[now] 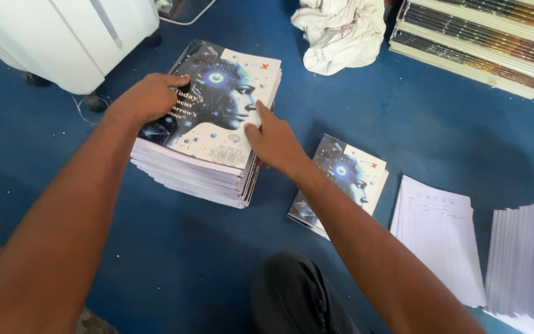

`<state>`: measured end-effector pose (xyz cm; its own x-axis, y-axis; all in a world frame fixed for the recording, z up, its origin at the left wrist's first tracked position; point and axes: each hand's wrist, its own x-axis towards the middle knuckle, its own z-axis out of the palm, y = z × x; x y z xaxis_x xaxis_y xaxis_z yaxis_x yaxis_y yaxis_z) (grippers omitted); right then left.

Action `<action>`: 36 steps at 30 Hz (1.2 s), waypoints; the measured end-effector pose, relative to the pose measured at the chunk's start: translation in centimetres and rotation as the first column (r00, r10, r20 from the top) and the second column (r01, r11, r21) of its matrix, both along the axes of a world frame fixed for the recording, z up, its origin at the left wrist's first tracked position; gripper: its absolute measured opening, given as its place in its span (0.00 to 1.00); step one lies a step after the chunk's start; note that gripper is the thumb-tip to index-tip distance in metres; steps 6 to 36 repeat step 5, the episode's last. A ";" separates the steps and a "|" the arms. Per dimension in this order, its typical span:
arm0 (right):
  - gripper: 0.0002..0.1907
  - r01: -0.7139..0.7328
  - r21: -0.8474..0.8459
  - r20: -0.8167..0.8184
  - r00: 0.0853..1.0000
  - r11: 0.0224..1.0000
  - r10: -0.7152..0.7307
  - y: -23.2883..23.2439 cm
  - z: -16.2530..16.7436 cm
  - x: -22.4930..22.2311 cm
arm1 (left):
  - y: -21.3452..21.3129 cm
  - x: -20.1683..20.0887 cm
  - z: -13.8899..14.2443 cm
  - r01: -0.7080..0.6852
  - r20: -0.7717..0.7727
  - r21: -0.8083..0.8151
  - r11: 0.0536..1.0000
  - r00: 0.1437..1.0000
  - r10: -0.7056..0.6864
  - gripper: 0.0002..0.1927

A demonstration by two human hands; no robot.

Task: The person sits on the floor and assembles books by inserting a stack of printed pages between two covers. They align the pages, close the covers, and place the finished book onto a growing stack. The process is repeated for multiple units.

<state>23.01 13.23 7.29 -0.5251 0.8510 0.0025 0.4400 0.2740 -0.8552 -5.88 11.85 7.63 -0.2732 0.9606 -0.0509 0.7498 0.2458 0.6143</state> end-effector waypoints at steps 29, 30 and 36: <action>0.37 0.019 0.011 -0.006 1.000 1.000 -0.019 0.0 0.2 -0.3 | 0.0 -0.4 -0.3 0.035 -0.063 0.010 0.999 0.997 -0.034 0.30; 0.37 0.019 0.011 -0.006 1.000 1.000 -0.019 0.0 0.2 -0.3 | 0.0 -0.4 -0.3 0.035 -0.063 0.010 0.999 0.997 -0.034 0.30; 0.37 0.019 0.011 -0.006 1.000 1.000 -0.019 0.0 0.2 -0.3 | 0.0 -0.4 -0.3 0.035 -0.063 0.010 0.999 0.997 -0.034 0.30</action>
